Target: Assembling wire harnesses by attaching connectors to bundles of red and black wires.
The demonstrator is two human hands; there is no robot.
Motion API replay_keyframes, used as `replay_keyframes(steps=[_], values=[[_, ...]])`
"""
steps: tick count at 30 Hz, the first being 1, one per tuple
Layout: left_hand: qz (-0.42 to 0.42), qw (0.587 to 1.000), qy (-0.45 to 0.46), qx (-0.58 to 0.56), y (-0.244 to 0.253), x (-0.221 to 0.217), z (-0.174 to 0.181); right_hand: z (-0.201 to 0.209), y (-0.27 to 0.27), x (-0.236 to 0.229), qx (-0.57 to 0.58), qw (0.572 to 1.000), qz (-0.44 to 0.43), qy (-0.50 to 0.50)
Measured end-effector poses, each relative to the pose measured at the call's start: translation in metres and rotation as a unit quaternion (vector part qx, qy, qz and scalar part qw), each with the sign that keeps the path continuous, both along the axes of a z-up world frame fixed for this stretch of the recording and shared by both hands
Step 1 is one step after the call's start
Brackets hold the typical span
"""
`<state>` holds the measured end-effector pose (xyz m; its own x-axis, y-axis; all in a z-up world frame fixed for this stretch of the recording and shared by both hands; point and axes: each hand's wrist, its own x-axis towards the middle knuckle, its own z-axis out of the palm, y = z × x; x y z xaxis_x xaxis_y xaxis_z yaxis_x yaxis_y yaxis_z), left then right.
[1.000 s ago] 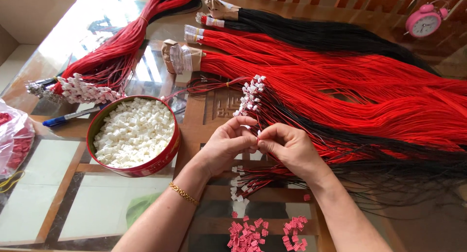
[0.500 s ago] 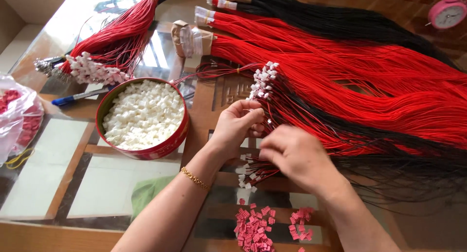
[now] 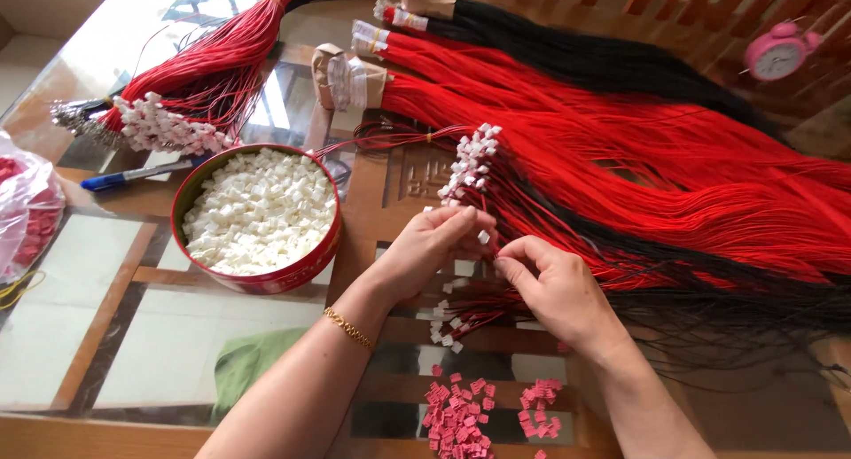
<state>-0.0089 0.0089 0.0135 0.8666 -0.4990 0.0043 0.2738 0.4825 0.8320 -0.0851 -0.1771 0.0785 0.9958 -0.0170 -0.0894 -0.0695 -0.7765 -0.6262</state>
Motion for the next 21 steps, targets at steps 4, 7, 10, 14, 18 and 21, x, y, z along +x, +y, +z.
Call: replay_keyframes(steps=[4,7,10,14,18,21], values=[[-0.007,0.999,-0.023,0.028,-0.003,0.004,-0.013,0.002,0.000,0.002,0.041,0.999,-0.013,-0.024],[-0.001,0.999,-0.042,0.029,-0.006,0.005,-0.018,0.002,0.000,0.002,0.056,0.997,-0.023,-0.036],[0.017,0.999,-0.039,0.015,-0.007,0.007,-0.024,0.005,0.002,0.002,0.058,0.997,-0.028,-0.047],[0.034,0.996,-0.065,0.049,-0.004,0.008,-0.017,0.016,-0.005,-0.004,0.048,0.992,0.006,-0.116],[0.042,0.997,-0.054,0.042,-0.008,0.007,-0.024,0.044,-0.028,-0.035,-0.017,0.996,0.050,-0.072],[0.046,0.997,-0.051,0.040,-0.009,0.008,-0.022,0.024,-0.058,-0.063,-0.020,0.996,0.091,-0.012]])
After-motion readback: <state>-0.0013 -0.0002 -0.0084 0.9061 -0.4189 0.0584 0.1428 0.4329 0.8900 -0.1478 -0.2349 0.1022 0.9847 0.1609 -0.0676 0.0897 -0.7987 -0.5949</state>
